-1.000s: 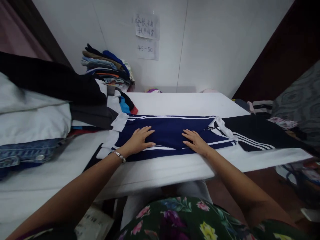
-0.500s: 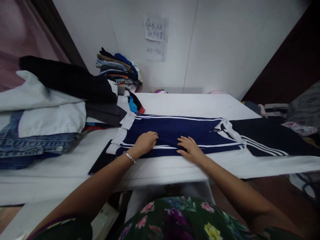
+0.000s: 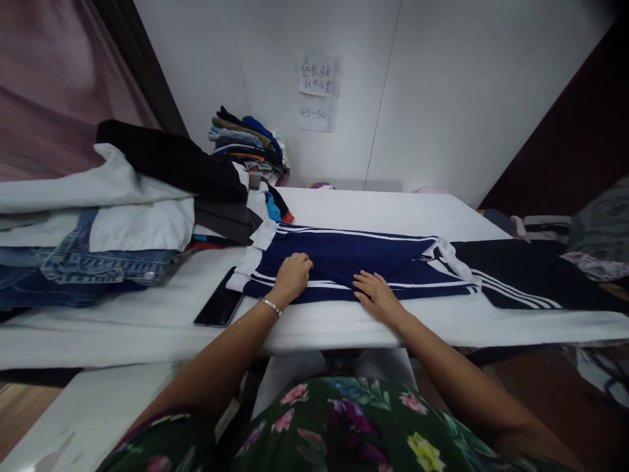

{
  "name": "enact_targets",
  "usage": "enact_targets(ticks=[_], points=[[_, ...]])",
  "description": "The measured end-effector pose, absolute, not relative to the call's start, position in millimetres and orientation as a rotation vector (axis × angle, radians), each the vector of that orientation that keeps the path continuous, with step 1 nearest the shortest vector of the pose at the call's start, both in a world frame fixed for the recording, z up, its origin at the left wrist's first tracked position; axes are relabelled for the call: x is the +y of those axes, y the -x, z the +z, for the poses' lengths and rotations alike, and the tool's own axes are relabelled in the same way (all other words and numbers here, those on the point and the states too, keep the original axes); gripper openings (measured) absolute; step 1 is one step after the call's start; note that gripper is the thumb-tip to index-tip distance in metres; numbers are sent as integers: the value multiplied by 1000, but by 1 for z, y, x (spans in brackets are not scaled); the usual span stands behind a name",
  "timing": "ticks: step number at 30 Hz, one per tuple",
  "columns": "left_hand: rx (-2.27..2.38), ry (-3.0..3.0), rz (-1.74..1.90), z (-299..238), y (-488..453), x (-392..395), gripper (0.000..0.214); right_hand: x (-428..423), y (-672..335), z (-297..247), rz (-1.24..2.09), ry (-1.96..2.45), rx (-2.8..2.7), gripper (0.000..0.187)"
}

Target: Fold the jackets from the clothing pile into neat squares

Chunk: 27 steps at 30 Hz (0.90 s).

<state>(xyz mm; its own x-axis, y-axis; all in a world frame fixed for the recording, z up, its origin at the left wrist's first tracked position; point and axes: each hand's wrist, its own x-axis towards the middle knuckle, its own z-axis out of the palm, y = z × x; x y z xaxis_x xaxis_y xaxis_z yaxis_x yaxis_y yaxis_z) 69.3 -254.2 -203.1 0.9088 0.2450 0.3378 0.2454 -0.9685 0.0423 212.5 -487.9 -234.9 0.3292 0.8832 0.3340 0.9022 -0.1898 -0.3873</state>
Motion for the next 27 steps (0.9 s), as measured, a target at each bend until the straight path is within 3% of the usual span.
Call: enact_targets(ticks=[9,27], points=[[-509,3081,-473,-202,-68,-256,23,-491,-204,-232,-18,2148,-1529,38],[-530,3100,-598,-201,-61,-257,23,-467,-198,-213,-88,2127,-1451,23]])
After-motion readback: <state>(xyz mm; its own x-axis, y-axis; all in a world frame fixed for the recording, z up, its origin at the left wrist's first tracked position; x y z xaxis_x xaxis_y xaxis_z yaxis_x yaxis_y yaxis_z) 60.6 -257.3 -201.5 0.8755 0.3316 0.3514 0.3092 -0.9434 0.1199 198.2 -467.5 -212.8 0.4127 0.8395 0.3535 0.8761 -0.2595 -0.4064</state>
